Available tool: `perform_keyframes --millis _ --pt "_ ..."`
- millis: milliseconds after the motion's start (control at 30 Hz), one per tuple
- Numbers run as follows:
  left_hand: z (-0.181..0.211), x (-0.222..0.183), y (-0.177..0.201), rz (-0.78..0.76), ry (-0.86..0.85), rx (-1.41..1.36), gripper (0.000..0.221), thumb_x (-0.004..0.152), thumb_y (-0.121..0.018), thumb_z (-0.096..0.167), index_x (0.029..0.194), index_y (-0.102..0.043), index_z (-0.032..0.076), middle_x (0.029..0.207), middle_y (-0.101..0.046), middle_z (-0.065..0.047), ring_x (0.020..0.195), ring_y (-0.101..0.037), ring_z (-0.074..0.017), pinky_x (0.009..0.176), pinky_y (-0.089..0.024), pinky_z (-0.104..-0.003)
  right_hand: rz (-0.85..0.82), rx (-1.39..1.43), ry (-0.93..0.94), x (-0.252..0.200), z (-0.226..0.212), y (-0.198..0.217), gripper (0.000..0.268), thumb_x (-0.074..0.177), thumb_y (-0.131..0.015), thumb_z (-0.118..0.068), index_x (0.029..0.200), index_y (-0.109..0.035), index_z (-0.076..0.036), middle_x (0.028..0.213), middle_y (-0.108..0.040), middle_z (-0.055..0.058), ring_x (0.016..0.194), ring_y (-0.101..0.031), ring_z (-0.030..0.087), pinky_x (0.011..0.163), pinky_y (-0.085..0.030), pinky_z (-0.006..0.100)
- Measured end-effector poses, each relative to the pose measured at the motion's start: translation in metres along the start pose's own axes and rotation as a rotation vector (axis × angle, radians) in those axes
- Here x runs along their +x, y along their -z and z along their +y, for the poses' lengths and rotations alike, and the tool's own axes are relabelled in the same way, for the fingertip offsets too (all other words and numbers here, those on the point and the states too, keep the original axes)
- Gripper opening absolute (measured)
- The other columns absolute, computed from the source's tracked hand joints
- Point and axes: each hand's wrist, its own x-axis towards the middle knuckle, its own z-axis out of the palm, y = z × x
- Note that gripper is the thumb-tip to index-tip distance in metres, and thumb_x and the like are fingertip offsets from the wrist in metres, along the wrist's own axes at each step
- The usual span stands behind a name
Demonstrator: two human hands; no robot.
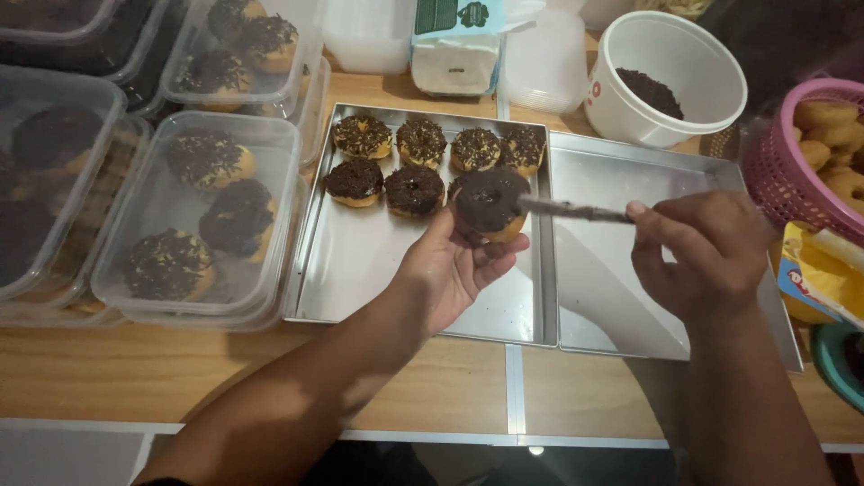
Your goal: Decorating donuts by spreading chocolate topping with a knife and adding yellow filling with a spoon.
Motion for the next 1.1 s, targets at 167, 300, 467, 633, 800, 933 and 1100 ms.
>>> perform_keyframes --millis 167,300,467,633,800,933,1100 --pt "-0.001 0.0 -0.001 0.011 0.021 0.006 0.059 0.106 -0.039 0.052 0.137 -0.061 0.007 0.123 -0.07 -0.015 0.11 -0.07 -0.0313 0.088 -0.059 -0.033 -0.048 -0.038 -0.015 -0.006 0.001 -0.004 0.017 0.101 -0.079 0.018 0.106 -0.074 0.003 0.092 -0.068 0.02 0.076 -0.06 0.033 0.072 -0.046 0.046" --pt "-0.001 0.001 0.002 0.001 0.019 0.027 0.06 0.107 -0.035 0.05 0.138 -0.061 0.005 0.124 -0.07 -0.015 0.113 -0.069 -0.0299 0.093 -0.056 -0.032 -0.055 0.018 0.059 -0.006 0.007 -0.001 0.022 0.095 -0.075 0.023 0.107 -0.075 0.004 0.083 -0.066 0.019 0.07 -0.058 0.032 0.068 -0.044 0.045" --pt "-0.003 0.003 0.004 -0.023 0.031 0.007 0.062 0.105 -0.04 0.053 0.138 -0.06 0.005 0.117 -0.072 -0.015 0.107 -0.071 -0.0303 0.087 -0.059 -0.033 -0.023 -0.017 -0.005 0.0 0.001 0.004 0.015 0.101 -0.07 0.017 0.1 -0.073 0.002 0.086 -0.068 0.019 0.072 -0.059 0.034 0.07 -0.044 0.046" --pt "-0.008 0.006 0.011 -0.084 0.071 -0.024 0.06 0.107 -0.041 0.052 0.137 -0.062 0.005 0.125 -0.072 -0.014 0.101 -0.073 -0.0333 0.074 -0.063 -0.031 -0.023 -0.037 -0.055 -0.005 0.004 0.0 0.011 0.105 -0.072 0.017 0.108 -0.074 0.007 0.092 -0.07 0.024 0.075 -0.062 0.036 0.07 -0.044 0.047" --pt "-0.005 0.003 0.008 -0.081 0.047 -0.031 0.064 0.106 -0.042 0.054 0.137 -0.062 0.003 0.114 -0.075 -0.014 0.099 -0.075 -0.0321 0.072 -0.064 -0.03 -0.049 -0.014 -0.027 -0.012 0.007 -0.003 0.023 0.102 -0.074 0.022 0.118 -0.071 0.006 0.096 -0.069 0.025 0.08 -0.062 0.037 0.075 -0.047 0.048" --pt "-0.004 0.001 0.007 -0.084 0.032 -0.081 0.052 0.108 -0.046 0.047 0.134 -0.063 0.005 0.112 -0.075 -0.013 0.098 -0.075 -0.0335 0.07 -0.064 -0.03 -0.037 0.012 -0.021 -0.008 0.004 -0.002 0.016 0.102 -0.074 0.02 0.112 -0.072 0.007 0.094 -0.07 0.024 0.079 -0.063 0.035 0.074 -0.047 0.048" --pt "-0.005 0.004 0.01 -0.091 0.018 -0.103 0.058 0.108 -0.044 0.048 0.136 -0.061 0.0 0.119 -0.073 -0.019 0.1 -0.074 -0.0339 0.072 -0.065 -0.032 -0.022 0.052 0.041 -0.007 0.007 0.0 0.016 0.1 -0.07 0.021 0.108 -0.072 0.008 0.085 -0.066 0.024 0.07 -0.058 0.034 0.067 -0.045 0.046"
